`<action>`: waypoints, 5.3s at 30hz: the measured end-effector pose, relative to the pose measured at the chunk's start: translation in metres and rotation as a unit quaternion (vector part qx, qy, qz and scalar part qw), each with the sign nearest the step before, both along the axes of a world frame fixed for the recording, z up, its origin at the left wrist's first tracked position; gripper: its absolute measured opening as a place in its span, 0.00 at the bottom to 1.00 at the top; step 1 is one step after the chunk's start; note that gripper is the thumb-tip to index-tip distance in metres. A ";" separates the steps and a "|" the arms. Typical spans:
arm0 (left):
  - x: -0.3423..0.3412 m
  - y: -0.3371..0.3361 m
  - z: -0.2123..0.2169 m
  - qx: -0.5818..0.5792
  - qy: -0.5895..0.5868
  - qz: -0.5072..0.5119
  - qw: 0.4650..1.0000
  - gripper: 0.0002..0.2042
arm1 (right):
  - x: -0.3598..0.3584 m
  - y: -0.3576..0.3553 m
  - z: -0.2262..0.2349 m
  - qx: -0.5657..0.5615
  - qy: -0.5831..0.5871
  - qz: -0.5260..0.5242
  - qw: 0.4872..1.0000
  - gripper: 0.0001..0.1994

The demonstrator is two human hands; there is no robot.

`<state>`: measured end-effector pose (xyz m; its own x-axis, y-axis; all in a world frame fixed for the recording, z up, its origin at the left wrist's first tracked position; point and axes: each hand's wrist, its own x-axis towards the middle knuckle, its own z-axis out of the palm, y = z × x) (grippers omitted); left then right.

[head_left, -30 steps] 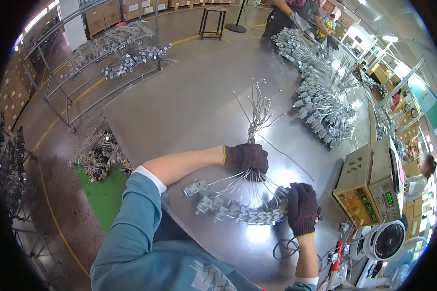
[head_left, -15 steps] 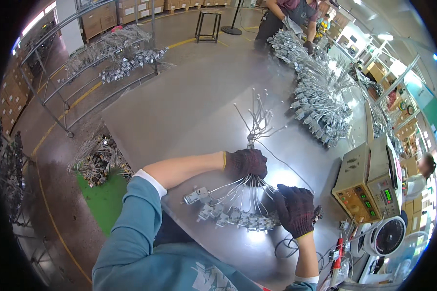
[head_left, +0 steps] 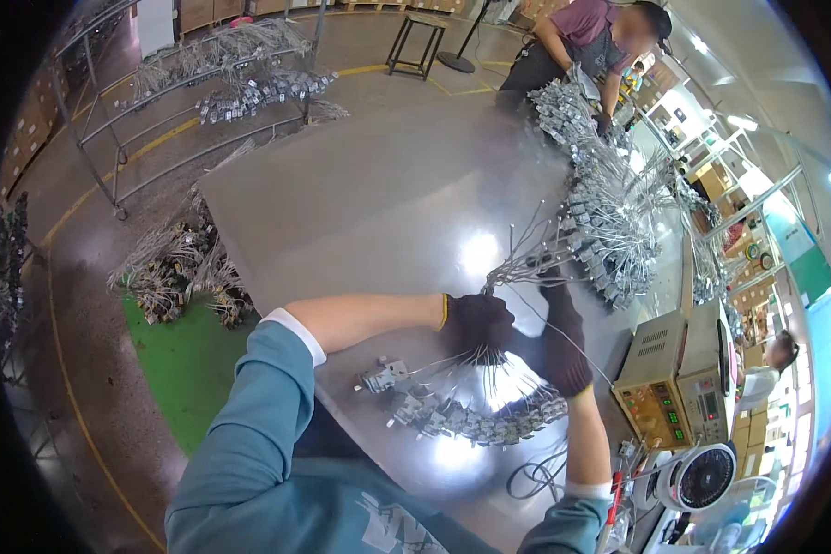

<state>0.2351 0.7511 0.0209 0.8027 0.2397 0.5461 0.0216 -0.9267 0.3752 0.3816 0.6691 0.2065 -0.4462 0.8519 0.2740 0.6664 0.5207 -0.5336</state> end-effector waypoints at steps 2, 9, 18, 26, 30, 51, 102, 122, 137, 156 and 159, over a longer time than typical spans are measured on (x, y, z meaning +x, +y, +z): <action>0.009 0.006 -0.015 -0.113 -0.140 -0.051 0.982 0.05 | -0.017 0.029 -0.009 0.011 0.037 0.097 0.995 0.46; 0.003 -0.014 0.035 0.108 0.068 0.044 0.991 0.08 | -0.083 0.111 0.007 -0.259 0.119 0.040 0.958 0.17; -0.003 -0.006 0.028 0.111 0.071 0.025 0.991 0.08 | -0.069 0.136 -0.020 -0.129 0.013 0.172 0.976 0.17; 0.002 -0.003 0.014 -0.114 -0.007 -0.010 0.993 0.09 | -0.014 0.076 -0.031 -0.100 -0.038 0.121 0.987 0.26; 0.007 0.005 -0.016 0.017 -0.054 0.003 0.998 0.05 | 0.033 0.045 -0.024 0.051 -0.105 0.114 0.987 0.29; -0.004 -0.010 0.051 0.098 0.146 0.040 0.984 0.08 | 0.118 -0.035 -0.055 -0.094 -0.085 -0.139 0.982 0.18; -0.005 -0.001 0.038 0.075 0.105 0.048 0.990 0.08 | 0.117 -0.024 -0.068 -0.102 0.003 -0.147 0.984 0.17; 0.001 0.004 0.028 0.084 0.091 0.053 0.991 0.12 | 0.122 -0.021 -0.074 -0.105 0.004 -0.151 0.983 0.19; 0.002 0.001 0.036 0.064 0.145 0.042 0.987 0.10 | 0.118 -0.044 -0.079 -0.048 -0.015 -0.189 0.981 0.18; -0.004 0.002 0.030 0.079 0.137 0.012 0.987 0.10 | 0.231 -0.150 -0.094 0.030 -0.158 -0.336 0.928 0.30; -0.004 0.002 0.032 0.097 0.149 0.009 0.984 0.09 | 0.212 -0.149 -0.094 0.012 -0.169 -0.373 0.912 0.33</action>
<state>0.2311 0.7531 0.0529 0.9306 0.1705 0.3240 0.1214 -0.9785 0.1665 0.5933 0.5197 0.1125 0.1916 0.9487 0.2514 0.9649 -0.1352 -0.2252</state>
